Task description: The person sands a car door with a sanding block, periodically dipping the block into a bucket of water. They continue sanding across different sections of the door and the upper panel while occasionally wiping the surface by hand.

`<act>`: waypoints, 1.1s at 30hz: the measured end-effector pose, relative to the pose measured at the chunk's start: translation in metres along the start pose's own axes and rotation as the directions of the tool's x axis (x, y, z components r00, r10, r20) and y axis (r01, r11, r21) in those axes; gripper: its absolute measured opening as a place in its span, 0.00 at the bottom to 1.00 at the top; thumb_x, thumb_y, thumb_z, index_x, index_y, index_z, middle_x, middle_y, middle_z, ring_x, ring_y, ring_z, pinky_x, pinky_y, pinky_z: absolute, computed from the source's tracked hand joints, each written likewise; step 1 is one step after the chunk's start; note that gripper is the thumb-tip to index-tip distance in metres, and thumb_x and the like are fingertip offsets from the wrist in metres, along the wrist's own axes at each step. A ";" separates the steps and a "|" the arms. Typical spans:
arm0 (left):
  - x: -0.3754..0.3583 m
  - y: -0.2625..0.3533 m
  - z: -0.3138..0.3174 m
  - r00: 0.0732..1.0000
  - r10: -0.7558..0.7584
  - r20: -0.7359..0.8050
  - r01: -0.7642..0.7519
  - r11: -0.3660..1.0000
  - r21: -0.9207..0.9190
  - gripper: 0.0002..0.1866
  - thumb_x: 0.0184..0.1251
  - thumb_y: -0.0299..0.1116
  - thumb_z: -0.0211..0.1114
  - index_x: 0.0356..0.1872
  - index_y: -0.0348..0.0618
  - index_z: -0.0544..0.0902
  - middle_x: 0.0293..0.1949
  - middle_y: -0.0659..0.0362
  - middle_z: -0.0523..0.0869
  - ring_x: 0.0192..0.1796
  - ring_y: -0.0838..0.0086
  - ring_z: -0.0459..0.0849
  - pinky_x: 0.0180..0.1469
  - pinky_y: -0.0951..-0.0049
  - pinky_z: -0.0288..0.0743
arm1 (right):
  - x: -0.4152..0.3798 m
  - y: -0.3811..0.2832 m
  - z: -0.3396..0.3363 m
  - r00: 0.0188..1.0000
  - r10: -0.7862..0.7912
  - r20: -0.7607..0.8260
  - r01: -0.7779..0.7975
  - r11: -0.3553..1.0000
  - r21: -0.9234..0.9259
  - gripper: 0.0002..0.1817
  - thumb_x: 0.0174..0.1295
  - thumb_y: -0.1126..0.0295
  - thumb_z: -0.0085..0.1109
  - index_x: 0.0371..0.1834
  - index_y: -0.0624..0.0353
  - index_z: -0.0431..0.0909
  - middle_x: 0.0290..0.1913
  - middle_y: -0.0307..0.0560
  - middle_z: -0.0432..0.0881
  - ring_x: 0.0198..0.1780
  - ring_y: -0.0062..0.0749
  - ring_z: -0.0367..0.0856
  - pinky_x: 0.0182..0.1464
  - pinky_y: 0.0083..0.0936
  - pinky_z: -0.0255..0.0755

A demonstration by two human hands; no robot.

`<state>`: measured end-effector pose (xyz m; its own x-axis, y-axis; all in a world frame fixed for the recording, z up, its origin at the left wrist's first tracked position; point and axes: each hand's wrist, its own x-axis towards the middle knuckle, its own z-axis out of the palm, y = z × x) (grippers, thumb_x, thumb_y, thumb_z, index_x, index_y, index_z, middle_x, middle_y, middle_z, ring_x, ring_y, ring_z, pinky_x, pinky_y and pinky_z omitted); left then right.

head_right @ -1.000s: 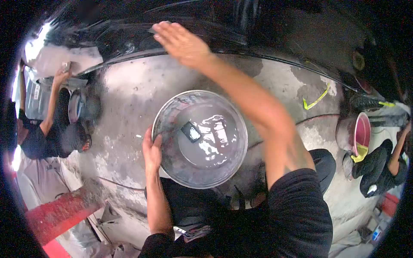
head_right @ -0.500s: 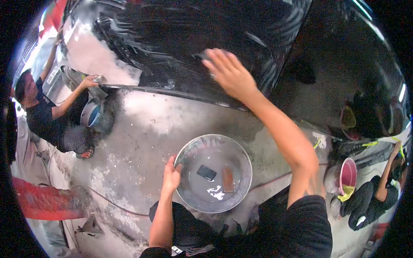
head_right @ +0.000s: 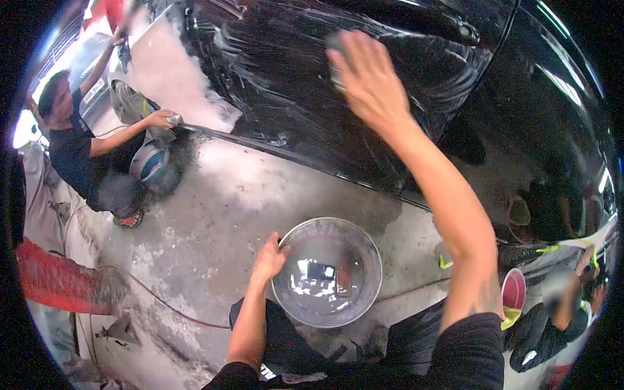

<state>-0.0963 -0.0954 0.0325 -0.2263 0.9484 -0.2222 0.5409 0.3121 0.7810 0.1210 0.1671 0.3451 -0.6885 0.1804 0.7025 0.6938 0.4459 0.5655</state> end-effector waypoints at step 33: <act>0.066 -0.008 0.007 0.953 0.231 0.195 -0.200 0.966 -0.165 0.24 0.74 0.35 0.67 0.66 0.32 0.83 0.63 0.36 0.86 0.69 0.43 0.84 0.71 0.53 0.75 | 0.078 -0.045 0.042 0.992 -0.107 0.070 0.118 0.974 -0.193 0.36 0.71 0.55 0.66 0.76 0.66 0.72 0.81 0.64 0.68 0.83 0.59 0.63 0.84 0.55 0.55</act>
<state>-0.1099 -0.0351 0.0082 0.0673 0.9871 -0.1454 0.4344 0.1022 0.8949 0.0270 0.1978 0.3563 -0.7716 0.1925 0.6063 0.6352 0.2861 0.7174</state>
